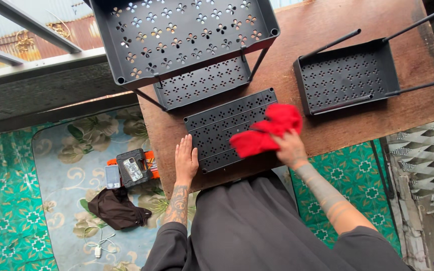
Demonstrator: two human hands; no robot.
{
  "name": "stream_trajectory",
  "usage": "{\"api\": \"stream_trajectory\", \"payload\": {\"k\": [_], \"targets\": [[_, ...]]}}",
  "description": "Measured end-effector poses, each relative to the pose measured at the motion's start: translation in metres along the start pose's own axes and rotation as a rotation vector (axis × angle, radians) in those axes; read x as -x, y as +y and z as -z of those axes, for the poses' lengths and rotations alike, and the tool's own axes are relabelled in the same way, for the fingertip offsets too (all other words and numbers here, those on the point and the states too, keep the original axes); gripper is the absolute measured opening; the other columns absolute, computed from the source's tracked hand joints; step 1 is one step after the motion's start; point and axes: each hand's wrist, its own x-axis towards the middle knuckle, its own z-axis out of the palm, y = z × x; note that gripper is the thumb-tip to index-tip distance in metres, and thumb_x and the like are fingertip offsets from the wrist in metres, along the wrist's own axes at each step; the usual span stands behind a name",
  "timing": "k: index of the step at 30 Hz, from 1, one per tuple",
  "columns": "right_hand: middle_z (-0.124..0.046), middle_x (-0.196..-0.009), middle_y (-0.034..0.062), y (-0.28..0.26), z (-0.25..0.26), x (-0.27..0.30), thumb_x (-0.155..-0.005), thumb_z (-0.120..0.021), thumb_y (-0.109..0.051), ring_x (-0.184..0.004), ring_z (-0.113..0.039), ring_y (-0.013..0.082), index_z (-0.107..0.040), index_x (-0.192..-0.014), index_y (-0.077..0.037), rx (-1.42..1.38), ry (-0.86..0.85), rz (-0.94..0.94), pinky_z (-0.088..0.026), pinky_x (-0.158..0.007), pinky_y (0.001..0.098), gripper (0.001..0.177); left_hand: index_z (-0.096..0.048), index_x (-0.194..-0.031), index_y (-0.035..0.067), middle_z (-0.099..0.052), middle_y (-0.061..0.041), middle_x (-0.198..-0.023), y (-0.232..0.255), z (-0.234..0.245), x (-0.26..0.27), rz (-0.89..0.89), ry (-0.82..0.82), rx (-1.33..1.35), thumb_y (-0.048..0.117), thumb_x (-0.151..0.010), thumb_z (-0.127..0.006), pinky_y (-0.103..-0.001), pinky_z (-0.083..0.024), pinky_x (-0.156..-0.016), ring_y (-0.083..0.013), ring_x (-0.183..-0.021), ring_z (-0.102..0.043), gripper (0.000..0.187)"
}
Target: The person wipes black plastic trays and metal rods with a red cloth, then inserts the rods into the tray corners to assemble a small shelving unit. The person handles multiple trays and rods, stacking the trays and inserting the rods one at a time.
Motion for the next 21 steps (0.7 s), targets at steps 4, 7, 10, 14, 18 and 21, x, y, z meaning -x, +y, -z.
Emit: {"api": "stream_trajectory", "payload": {"k": [4,7,10,14,18,21], "targets": [[-0.067,-0.105,0.0222,-0.037,-0.016,-0.008,-0.066,-0.067,-0.015,-0.085,-0.067,0.0361,-0.072,-0.105,-0.011,0.052,0.010,-0.105,-0.054,-0.078,0.0473,0.040,-0.042,-0.157,0.009,-0.048,-0.015,-0.158,0.000,-0.001,0.000,0.000,0.023,-0.010,0.026,-0.106,-0.048,-0.047,-0.025,-0.124,-0.0317,-0.149,-0.040,0.054],[-0.066,-0.122,0.0232,-0.127,-0.045,-0.028,-0.066,-0.064,-0.009,-0.075,-0.067,0.0338,-0.073,-0.119,-0.015,-0.275,0.008,0.107,-0.056,-0.068,0.0457,0.054,-0.042,-0.157,0.009,-0.048,-0.015,-0.158,-0.003,-0.002,0.003,-0.013,0.021,-0.005,0.025,-0.105,-0.048,-0.047,-0.025,-0.124,-0.0318,-0.149,-0.040,0.054],[-0.059,-0.133,0.0157,-0.182,-0.062,-0.040,-0.064,-0.065,-0.012,-0.122,-0.071,0.0330,-0.068,-0.124,-0.013,-0.278,0.037,0.420,-0.047,-0.102,0.0511,0.060,-0.042,-0.156,0.008,-0.048,-0.015,-0.158,-0.008,0.000,0.000,-0.046,0.010,0.011,0.024,-0.104,-0.048,-0.047,-0.026,-0.124,-0.0322,-0.149,-0.040,0.055],[-0.065,-0.122,0.0173,-0.123,-0.052,-0.024,-0.063,-0.069,-0.010,-0.106,-0.067,0.0300,-0.073,-0.119,-0.016,-0.287,-0.115,0.369,-0.043,-0.109,0.0537,0.056,-0.043,-0.155,0.008,-0.049,-0.013,-0.156,-0.009,0.006,0.002,-0.037,-0.018,-0.031,0.028,-0.105,-0.050,-0.046,-0.028,-0.123,-0.0308,-0.148,-0.042,0.054],[-0.068,-0.108,0.0156,-0.017,-0.010,0.005,-0.058,-0.069,-0.013,-0.103,-0.066,0.0408,-0.073,-0.117,-0.015,0.008,0.056,0.068,-0.049,-0.100,0.0485,0.059,-0.045,-0.154,0.009,-0.050,-0.013,-0.156,-0.006,0.001,0.000,-0.016,0.000,-0.052,0.029,-0.107,-0.048,-0.046,-0.027,-0.122,-0.0299,-0.148,-0.043,0.052],[-0.063,-0.121,0.0319,-0.011,-0.003,0.004,-0.062,-0.069,-0.012,-0.093,-0.065,0.0402,-0.071,-0.134,-0.012,0.112,0.062,-0.103,-0.052,-0.086,0.0449,0.072,-0.045,-0.155,0.008,-0.049,-0.013,-0.157,-0.007,-0.003,0.004,-0.012,0.027,-0.041,0.030,-0.108,-0.045,-0.045,-0.025,-0.124,-0.0293,-0.149,-0.041,0.052]]}}
